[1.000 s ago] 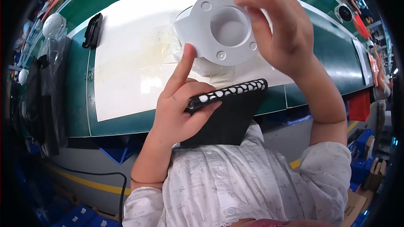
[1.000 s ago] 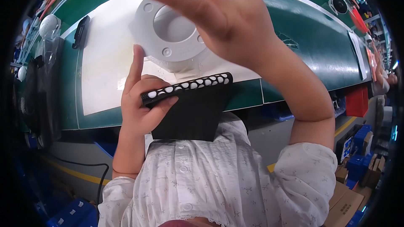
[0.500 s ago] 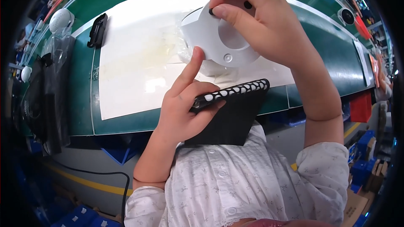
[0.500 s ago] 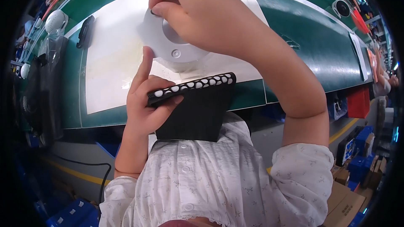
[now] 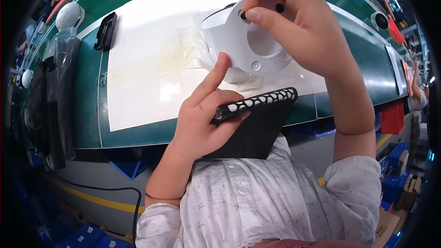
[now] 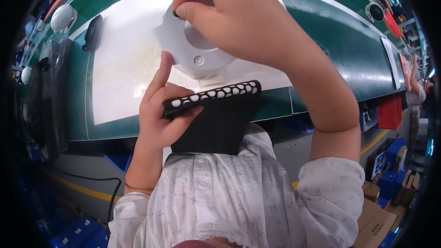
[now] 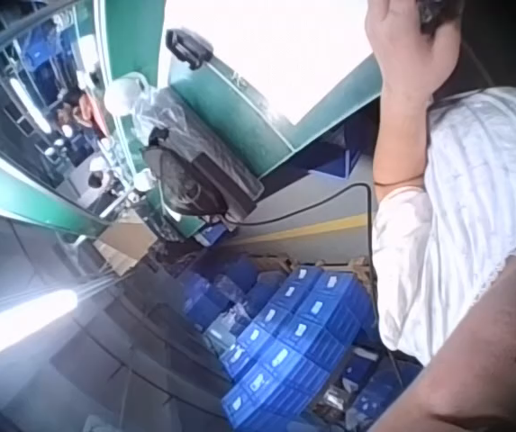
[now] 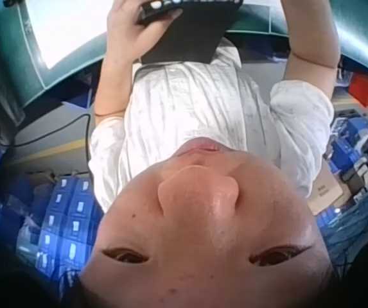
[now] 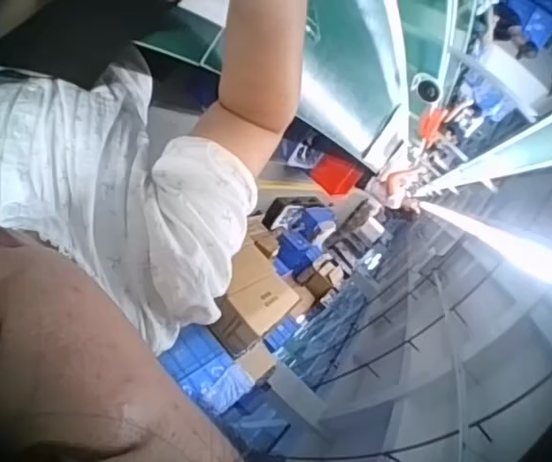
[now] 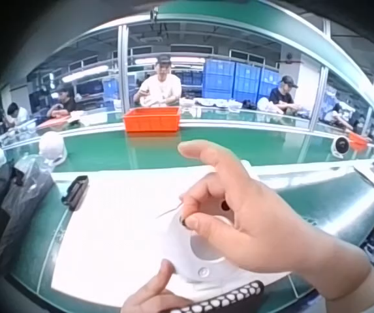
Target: Applying small black adhesive pads to the base of white electronic camera-like devices on an assembly line.
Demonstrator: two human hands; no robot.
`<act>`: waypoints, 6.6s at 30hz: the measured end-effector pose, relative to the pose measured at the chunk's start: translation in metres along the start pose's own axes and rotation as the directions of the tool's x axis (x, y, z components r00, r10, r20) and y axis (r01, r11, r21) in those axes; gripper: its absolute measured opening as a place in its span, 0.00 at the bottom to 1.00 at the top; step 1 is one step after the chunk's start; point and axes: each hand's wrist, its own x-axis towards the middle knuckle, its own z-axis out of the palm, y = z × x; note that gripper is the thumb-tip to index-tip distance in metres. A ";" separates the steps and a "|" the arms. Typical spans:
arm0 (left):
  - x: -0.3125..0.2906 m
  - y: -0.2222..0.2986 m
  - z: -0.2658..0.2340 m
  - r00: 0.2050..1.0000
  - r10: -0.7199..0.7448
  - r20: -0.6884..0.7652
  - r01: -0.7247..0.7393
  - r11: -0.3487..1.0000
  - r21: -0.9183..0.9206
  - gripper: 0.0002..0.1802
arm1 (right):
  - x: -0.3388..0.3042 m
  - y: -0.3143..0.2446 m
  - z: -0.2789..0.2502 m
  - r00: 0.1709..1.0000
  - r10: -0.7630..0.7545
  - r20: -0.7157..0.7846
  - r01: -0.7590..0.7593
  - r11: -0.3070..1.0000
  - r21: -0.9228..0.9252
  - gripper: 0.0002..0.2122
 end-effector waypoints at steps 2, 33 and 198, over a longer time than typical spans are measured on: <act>-0.002 -0.001 -0.002 1.000 -0.004 -0.005 0.004 1.000 0.006 0.13 | 0.026 -0.033 0.005 0.897 0.441 0.018 -0.434 0.890 -0.138 0.27; 0.001 -0.001 0.001 0.999 0.035 -0.034 -0.034 0.999 0.027 0.15 | -0.063 -0.070 0.047 0.868 0.454 -0.202 -0.445 0.528 -0.723 0.09; -0.026 -0.002 -0.022 0.809 -0.551 -0.207 0.498 0.828 -0.258 0.07 | 0.030 0.203 0.056 0.431 0.895 0.115 -0.738 0.423 -0.526 0.24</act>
